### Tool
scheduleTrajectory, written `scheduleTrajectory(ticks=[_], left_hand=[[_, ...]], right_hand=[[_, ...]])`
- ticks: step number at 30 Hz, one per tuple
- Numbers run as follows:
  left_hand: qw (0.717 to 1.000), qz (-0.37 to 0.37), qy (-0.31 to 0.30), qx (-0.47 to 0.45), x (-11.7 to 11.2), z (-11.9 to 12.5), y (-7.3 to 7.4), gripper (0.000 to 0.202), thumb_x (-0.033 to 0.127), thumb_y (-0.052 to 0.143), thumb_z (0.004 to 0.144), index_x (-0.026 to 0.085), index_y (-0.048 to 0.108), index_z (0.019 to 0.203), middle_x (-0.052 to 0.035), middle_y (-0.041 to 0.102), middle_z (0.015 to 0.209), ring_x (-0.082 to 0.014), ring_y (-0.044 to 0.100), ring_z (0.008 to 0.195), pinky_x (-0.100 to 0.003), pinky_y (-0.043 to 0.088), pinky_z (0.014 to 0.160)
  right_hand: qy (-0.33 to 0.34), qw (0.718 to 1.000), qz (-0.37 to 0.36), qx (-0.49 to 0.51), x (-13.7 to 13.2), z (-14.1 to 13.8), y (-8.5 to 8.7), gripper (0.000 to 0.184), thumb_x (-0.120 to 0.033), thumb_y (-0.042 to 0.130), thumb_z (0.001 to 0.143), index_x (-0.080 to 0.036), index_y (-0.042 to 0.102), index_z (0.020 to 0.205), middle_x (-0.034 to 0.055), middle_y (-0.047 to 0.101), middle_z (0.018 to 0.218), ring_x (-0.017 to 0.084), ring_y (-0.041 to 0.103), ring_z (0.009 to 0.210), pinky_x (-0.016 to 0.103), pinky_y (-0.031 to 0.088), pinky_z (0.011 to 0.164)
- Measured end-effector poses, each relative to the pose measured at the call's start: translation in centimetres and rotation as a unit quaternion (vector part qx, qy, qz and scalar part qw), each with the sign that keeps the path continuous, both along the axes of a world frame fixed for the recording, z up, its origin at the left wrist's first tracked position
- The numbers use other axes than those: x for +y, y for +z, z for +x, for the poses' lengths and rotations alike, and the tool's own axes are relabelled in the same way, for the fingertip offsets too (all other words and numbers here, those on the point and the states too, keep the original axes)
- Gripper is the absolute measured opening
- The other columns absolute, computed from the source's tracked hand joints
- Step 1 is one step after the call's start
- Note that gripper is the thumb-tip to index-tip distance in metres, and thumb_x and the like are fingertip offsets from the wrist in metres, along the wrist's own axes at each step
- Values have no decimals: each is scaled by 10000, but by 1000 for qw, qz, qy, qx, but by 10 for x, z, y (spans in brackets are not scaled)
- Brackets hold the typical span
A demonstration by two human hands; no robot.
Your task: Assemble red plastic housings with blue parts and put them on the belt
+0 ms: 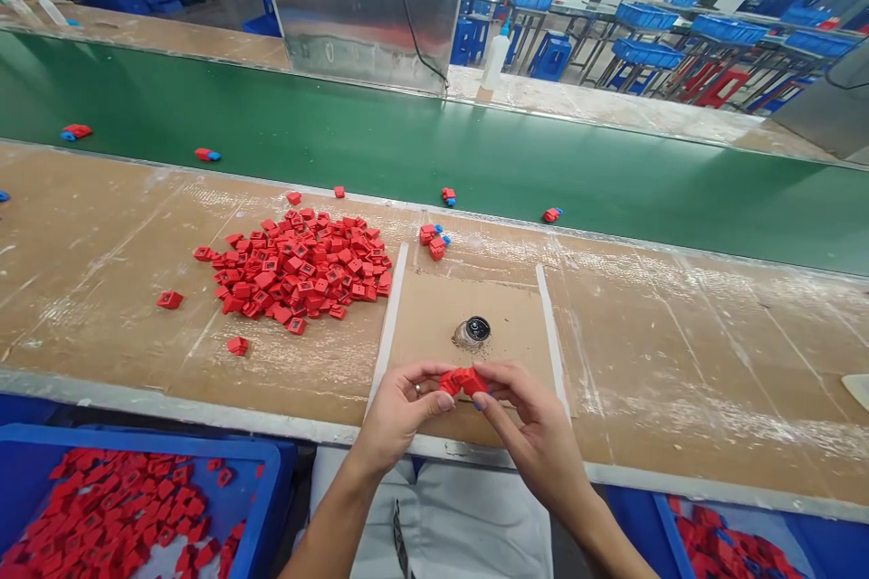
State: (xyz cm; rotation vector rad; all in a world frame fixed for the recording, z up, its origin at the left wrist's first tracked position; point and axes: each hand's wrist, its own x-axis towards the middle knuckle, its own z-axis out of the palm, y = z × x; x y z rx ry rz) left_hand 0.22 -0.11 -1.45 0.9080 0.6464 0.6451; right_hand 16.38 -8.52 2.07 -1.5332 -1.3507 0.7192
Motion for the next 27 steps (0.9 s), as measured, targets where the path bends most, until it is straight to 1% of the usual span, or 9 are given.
scheduleTrajectory(ticks=[5, 10, 13, 17, 21, 24, 25, 27], left_hand=[[1000, -22, 2, 1, 0, 1, 2, 328, 275, 819, 723, 145, 732, 1011, -66, 743, 867, -142, 637, 739, -238, 503, 719], [999, -26, 26, 22, -2, 3, 2, 349, 312, 846, 678, 128, 748, 957, -47, 724, 761, -123, 604, 626, -241, 523, 645], [998, -41, 36, 24, -3, 2, 1, 353, 313, 861, 650, 120, 755, 926, -52, 723, 756, -125, 596, 620, -248, 535, 627], [998, -42, 36, 24, -4, 1, -1, 339, 314, 850, 670, 121, 758, 934, -49, 719, 748, -122, 598, 627, -237, 525, 631], [998, -39, 32, 27, -3, 3, 3, 347, 344, 848, 668, 128, 764, 926, -40, 706, 716, -125, 592, 616, -237, 517, 625], [999, -33, 22, 37, -2, 5, 7, 379, 363, 836, 680, 132, 761, 970, -40, 703, 726, -127, 591, 633, -246, 527, 651], [999, -28, 15, 42, -1, 5, 8, 403, 374, 826, 692, 131, 754, 1006, -35, 693, 714, -122, 584, 621, -241, 522, 636], [998, -14, -7, 55, 1, 5, 9, 449, 394, 790, 735, 131, 724, 1092, -18, 665, 691, -104, 557, 572, -209, 482, 555]], right_hand=[[6, 1000, 1, -25, 1, -1, 1, 203, -294, 546, 973, -220, 638, 1137, 85, 648, 1045, 199, 636, 881, 309, 548, 735], [24, 997, 10, -73, 1, -6, 2, 157, -251, 510, 987, -211, 646, 1052, 82, 631, 984, 201, 617, 873, 299, 517, 729], [31, 996, 5, -78, 0, -10, 2, 152, -226, 494, 989, -214, 643, 1019, 73, 619, 961, 196, 614, 869, 287, 506, 726], [37, 997, -4, -74, 3, -13, 3, 171, -223, 474, 994, -215, 645, 993, 66, 616, 932, 189, 613, 836, 279, 498, 707], [48, 997, -21, -60, 6, -9, 3, 164, -238, 486, 991, -211, 647, 995, 76, 640, 969, 194, 626, 855, 286, 510, 727], [29, 997, -22, -65, 6, -4, 1, 146, -249, 518, 979, -209, 642, 1043, 75, 667, 994, 188, 638, 830, 287, 524, 713], [17, 997, -16, -74, 6, -3, 1, 158, -252, 522, 977, -210, 641, 1071, 75, 673, 1000, 187, 639, 818, 288, 527, 704], [-9, 995, -2, -95, 5, -1, 1, 193, -256, 520, 976, -214, 641, 1120, 80, 677, 1030, 192, 641, 827, 299, 532, 716]])
